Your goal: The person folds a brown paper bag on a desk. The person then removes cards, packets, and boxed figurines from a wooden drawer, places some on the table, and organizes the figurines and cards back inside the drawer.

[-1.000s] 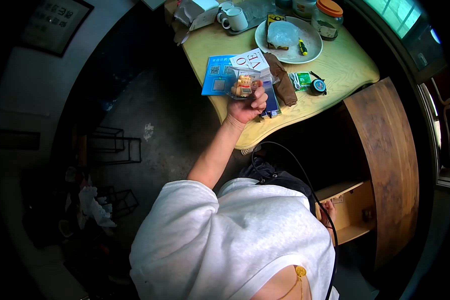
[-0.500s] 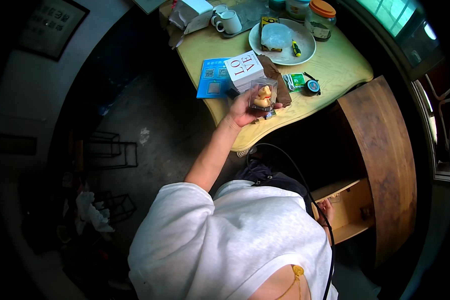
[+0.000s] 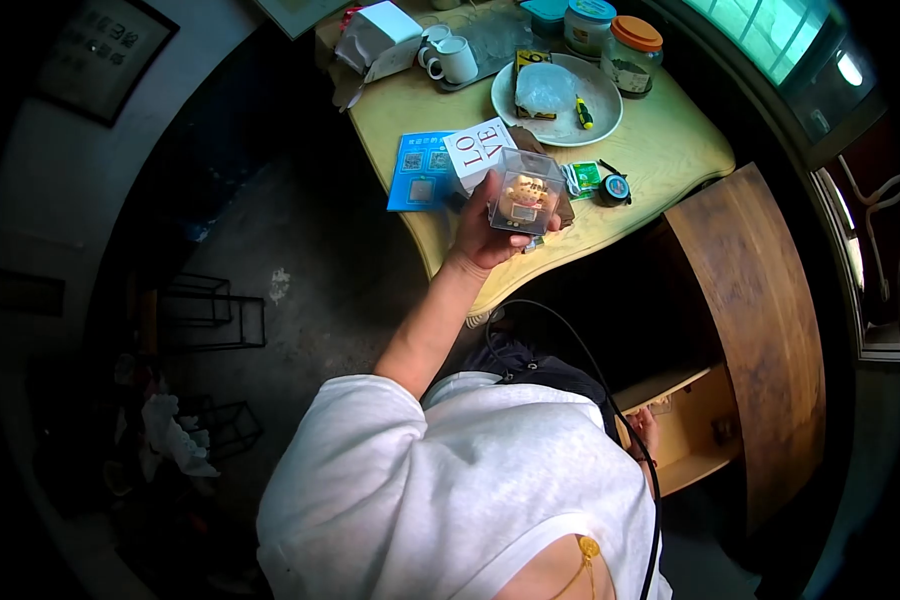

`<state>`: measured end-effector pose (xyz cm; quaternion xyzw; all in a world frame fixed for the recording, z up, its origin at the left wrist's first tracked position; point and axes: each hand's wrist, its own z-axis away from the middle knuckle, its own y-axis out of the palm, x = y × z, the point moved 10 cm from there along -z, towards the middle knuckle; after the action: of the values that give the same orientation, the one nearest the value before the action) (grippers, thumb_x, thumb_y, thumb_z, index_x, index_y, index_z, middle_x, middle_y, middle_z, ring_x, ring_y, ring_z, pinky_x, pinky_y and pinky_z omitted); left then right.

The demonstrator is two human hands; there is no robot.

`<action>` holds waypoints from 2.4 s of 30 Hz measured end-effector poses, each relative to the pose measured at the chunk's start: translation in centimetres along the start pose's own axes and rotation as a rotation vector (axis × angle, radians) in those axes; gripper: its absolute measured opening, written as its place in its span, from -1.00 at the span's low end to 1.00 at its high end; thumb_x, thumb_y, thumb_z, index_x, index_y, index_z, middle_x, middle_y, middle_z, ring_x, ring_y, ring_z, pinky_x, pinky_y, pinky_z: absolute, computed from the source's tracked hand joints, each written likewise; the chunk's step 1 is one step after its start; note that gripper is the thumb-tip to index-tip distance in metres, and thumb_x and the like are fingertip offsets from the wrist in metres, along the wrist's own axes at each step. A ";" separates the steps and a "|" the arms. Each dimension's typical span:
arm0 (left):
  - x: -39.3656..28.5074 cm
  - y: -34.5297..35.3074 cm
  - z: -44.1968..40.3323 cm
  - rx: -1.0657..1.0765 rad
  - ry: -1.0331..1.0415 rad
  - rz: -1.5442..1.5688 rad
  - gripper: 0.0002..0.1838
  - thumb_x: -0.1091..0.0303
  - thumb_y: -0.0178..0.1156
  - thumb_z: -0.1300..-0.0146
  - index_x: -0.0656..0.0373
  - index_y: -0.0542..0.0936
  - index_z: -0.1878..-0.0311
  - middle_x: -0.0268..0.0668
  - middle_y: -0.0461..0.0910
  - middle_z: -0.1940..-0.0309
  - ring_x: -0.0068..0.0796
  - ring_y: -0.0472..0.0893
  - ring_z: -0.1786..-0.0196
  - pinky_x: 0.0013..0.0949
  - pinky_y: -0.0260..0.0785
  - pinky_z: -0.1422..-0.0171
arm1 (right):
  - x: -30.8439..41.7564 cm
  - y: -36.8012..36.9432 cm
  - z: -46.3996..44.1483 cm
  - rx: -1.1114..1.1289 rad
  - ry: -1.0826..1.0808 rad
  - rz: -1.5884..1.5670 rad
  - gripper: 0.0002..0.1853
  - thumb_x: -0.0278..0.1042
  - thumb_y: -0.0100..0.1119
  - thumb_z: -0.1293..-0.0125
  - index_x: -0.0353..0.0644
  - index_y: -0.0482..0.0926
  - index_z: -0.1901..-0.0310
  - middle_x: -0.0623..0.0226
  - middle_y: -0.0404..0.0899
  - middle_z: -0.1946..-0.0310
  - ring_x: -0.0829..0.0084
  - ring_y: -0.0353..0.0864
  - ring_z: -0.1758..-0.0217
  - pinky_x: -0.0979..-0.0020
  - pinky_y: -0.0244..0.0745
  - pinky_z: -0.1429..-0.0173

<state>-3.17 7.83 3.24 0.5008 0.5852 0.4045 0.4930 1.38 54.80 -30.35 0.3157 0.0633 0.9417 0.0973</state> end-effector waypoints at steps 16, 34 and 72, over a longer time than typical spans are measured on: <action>-0.5 -2.1 -1.1 -0.073 0.084 -0.132 -0.22 -0.15 0.05 -0.19 0.43 0.21 -0.18 0.11 0.39 -0.02 0.04 0.48 -0.02 -0.36 0.55 0.34 | -0.5 -0.3 -0.4 0.059 0.019 -0.040 -0.73 -0.37 0.16 -0.17 -0.13 0.43 0.07 0.51 0.51 0.45 0.65 0.43 0.51 0.61 0.42 0.38; 3.7 -3.4 -1.9 -0.102 -0.080 -0.010 -0.27 -0.07 0.03 -0.25 0.38 0.14 -0.24 0.17 0.25 -0.14 0.05 0.37 -0.12 -0.37 0.47 0.28 | 0.5 -1.3 -0.6 0.159 -0.005 0.054 -0.81 -0.35 0.19 -0.20 -0.23 0.48 0.21 0.55 0.39 0.55 0.74 0.29 0.59 0.71 0.15 0.58; 24.6 0.8 -1.1 0.032 -0.745 -0.519 -0.09 0.15 0.36 0.14 0.41 0.14 -0.23 -0.05 0.35 -0.06 -0.25 0.52 0.02 -0.38 0.52 0.28 | 20.7 11.1 18.4 0.565 -0.597 -0.321 -0.31 -0.33 0.28 -0.05 -0.43 0.23 -0.18 0.13 0.37 -0.07 0.32 0.40 -0.15 0.32 0.36 -0.23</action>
<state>-4.38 32.22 0.00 0.4563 0.4802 0.0506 0.7474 -5.23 49.66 -1.66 0.5742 0.3358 0.7280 0.1660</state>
